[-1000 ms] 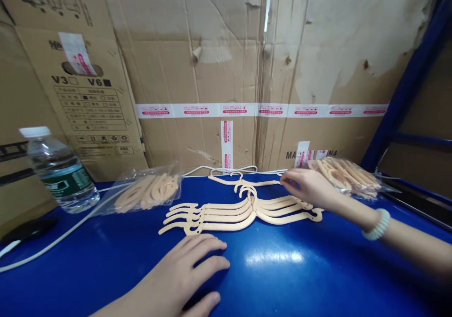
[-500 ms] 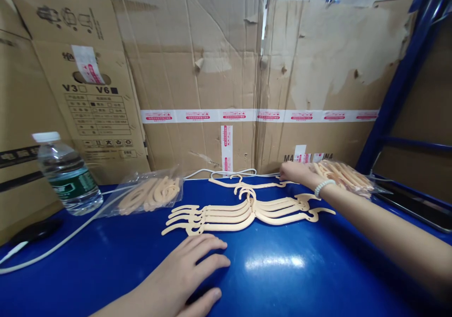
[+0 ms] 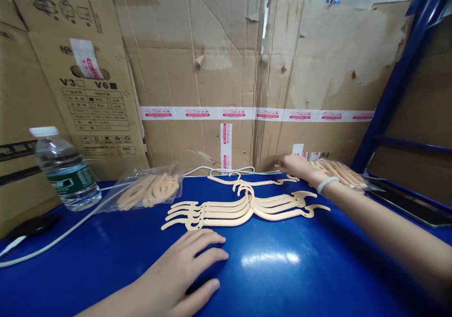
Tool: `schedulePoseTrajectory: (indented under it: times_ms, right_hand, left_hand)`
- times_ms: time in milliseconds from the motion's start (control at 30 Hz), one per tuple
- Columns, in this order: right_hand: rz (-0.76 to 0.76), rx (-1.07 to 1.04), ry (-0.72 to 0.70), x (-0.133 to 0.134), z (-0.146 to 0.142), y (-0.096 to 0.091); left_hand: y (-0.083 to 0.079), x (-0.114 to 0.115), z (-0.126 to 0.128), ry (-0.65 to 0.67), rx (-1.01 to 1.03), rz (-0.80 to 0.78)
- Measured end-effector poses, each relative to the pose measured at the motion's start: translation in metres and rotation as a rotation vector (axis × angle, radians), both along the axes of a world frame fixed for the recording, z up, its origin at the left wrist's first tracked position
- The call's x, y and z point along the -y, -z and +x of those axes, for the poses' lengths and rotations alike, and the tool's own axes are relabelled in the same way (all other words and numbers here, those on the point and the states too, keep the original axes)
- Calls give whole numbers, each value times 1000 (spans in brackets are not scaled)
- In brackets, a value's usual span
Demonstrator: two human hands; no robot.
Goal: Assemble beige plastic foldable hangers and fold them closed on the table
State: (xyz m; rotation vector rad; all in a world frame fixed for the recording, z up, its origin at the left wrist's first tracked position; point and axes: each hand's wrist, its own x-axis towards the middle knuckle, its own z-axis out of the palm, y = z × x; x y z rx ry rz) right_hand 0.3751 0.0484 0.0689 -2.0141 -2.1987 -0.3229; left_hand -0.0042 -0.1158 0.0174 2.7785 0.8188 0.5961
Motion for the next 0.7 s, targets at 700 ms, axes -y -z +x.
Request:
schedulePoseTrajectory:
  times_ms: [700]
  right_hand:
    - [-360, -1218, -688, 112, -161, 14]
  left_hand:
    - [6, -21, 17, -172, 591, -1033]
